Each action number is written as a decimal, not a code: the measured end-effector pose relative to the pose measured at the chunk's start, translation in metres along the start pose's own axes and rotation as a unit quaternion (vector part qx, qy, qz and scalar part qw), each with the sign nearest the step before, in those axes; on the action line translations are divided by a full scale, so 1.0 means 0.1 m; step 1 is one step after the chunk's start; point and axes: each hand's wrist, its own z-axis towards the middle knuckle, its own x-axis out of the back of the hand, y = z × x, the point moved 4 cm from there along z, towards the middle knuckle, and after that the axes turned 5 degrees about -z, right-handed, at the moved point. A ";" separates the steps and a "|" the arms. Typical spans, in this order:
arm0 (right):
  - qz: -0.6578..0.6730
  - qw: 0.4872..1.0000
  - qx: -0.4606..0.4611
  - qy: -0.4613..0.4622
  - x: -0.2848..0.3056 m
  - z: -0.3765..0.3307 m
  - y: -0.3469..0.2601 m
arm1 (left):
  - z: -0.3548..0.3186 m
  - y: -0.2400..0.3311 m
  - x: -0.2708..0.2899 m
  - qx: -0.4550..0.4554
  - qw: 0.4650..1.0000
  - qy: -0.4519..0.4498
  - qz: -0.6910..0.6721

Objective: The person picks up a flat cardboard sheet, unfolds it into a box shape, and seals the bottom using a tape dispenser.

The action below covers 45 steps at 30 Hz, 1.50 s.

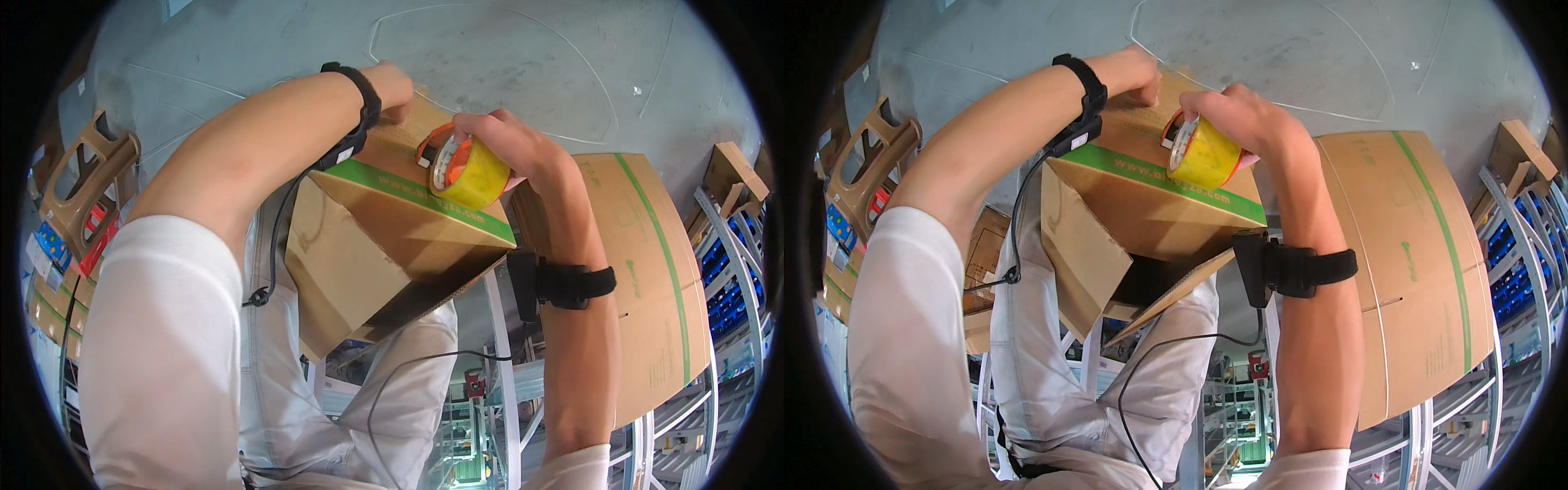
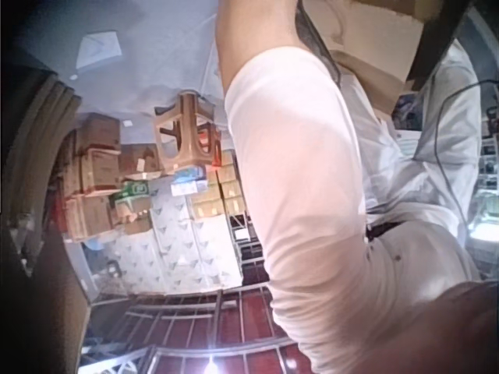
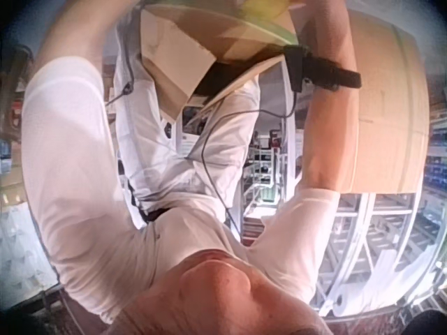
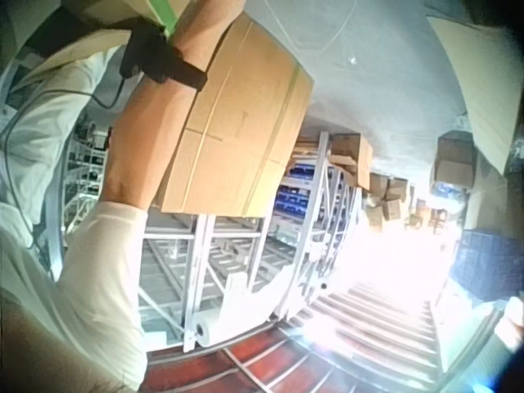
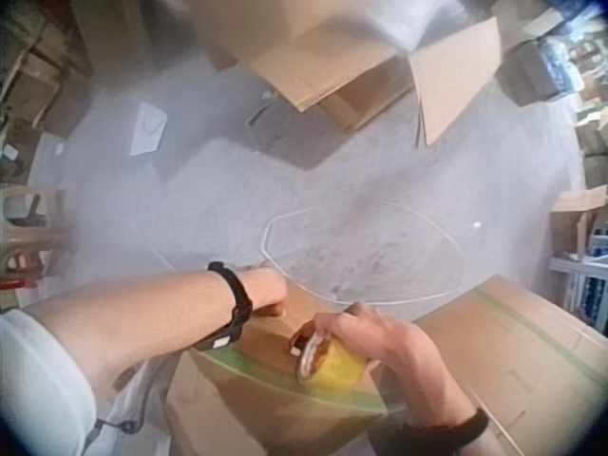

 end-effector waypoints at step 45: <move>0.034 0.998 -0.044 -0.030 0.03 -0.59 0.12 | -1.91 0.40 0.67 -0.019 0.853 0.186 -0.487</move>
